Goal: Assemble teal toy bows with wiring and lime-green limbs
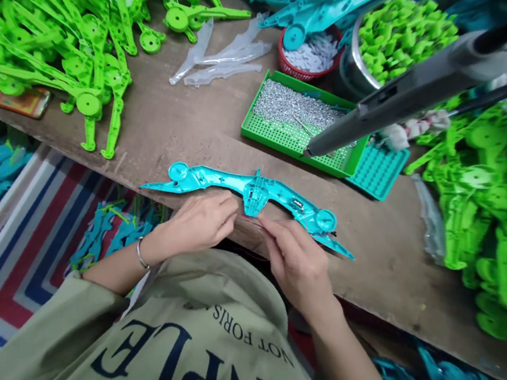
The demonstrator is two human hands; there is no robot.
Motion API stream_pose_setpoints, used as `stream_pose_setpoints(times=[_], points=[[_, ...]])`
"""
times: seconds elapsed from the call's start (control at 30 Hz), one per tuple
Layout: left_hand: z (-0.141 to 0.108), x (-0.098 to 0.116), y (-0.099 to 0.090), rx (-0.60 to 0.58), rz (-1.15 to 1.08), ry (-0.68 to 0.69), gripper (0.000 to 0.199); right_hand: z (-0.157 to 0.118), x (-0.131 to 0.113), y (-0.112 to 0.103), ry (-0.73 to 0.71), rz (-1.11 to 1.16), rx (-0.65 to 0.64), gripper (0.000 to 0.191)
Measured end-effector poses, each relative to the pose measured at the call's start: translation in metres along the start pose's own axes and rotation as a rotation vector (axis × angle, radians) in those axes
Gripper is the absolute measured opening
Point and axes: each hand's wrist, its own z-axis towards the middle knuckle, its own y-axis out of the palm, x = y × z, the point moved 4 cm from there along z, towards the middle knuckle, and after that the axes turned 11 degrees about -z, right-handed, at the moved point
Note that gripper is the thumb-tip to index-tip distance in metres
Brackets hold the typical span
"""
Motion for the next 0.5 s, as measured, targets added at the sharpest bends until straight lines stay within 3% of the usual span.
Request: stream_pose_setpoints(times=[0.17,0.3,0.4,0.5], points=[[0.011,-0.017,0.008,-0.095,-0.162,-0.059,0.029,0.002,0.013,0.003,-0.041,-0.123,-0.002,0.025],[0.014,-0.022,0.005,0.032,-0.268,-0.053,0.029,0.012,0.024,0.001,-0.044,-0.236,-0.077,0.02],[0.015,-0.019,0.002,0.136,-0.22,0.009,0.048,0.023,0.031,-0.007,-0.062,-0.35,-0.136,0.023],[0.018,-0.013,0.005,0.193,-0.174,0.071,0.042,0.033,0.032,-0.012,-0.114,-0.404,-0.195,0.025]])
